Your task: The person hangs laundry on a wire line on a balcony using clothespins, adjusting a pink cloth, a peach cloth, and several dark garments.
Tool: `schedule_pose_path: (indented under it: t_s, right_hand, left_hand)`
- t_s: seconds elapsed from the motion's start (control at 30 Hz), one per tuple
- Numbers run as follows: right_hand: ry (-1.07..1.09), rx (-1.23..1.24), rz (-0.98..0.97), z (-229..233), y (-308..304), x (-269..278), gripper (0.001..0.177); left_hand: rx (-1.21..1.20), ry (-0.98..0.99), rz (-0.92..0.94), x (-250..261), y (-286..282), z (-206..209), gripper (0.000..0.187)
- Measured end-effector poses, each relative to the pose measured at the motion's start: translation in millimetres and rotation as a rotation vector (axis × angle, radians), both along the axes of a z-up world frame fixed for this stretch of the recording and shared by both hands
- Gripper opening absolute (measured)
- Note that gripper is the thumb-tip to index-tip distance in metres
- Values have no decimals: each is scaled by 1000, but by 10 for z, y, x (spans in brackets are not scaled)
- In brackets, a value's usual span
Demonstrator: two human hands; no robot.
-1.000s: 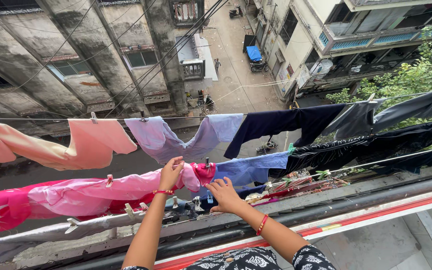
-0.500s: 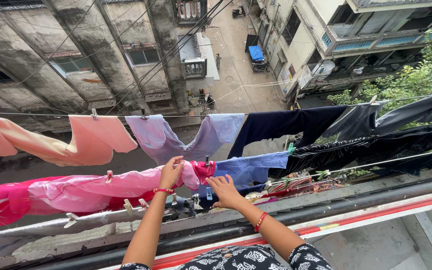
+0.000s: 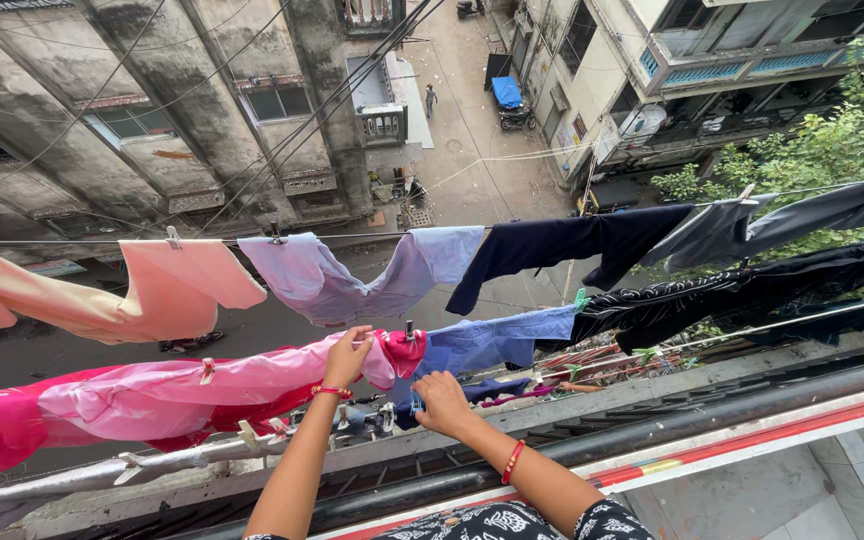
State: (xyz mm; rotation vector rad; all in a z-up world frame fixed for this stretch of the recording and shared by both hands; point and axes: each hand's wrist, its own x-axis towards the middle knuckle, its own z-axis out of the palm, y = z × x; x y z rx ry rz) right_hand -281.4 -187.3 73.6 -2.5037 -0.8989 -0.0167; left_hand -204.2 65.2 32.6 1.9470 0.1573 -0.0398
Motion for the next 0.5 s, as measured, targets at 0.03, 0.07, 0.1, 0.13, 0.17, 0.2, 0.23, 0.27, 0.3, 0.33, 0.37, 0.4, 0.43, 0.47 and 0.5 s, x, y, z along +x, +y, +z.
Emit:
schedule_pose_path:
  t_s: [0.03,0.07,0.1,0.13,0.17,0.2,0.23,0.27,0.3,0.33,0.37,0.4,0.43,0.47,0.5]
  right_hand:
    - [5,55,-10,45,-25,7,39]
    - [79,115,-37,102,-68,19,37]
    - [154,175,-65,174,-134,48,35]
    - [229,235,-93,255,-196,78,33]
    - [228,269,-120,342,-254,108,33]
    - [221,306,-148,436,-310,175,33]
    - [214,342,-177,527,-362,239,33]
    - [196,372,-195,610,-410,306,33]
    - [179,401,-214,674,-468,368,33]
    - [164,428,-232,711,-567,450,32]
    - [100,445,-265,727,-662,576,31]
    - [38,461,-295,729,-717,715,31]
    - [-24,478,-326,713,-770,869,30]
    - [-77,452,-358,673,-824,1056,29]
    - [-130,425,-390,615,-864,1268,28]
  left_hand:
    - [20,8,0,-12,22,-3,36]
    - [41,16,3,-25,40,-12,36]
    - [43,11,9,-24,48,-23,36]
    - [46,7,16,-19,55,-34,35]
    - [49,3,23,-12,55,-44,35]
    - [37,3,18,10,51,-47,35]
    - [26,2,14,2,40,-54,36]
    - [14,-3,6,39,24,-58,36]
    - [28,9,6,93,-2,-66,36]
    - [39,24,8,132,-81,-95,35]
    - [50,38,10,188,-159,-124,35]
    - [43,33,-4,240,-198,-143,35]
    - [35,27,-17,299,-243,-160,34]
    - [32,21,-32,364,-285,-172,34]
    - [22,29,-30,436,-335,-184,33]
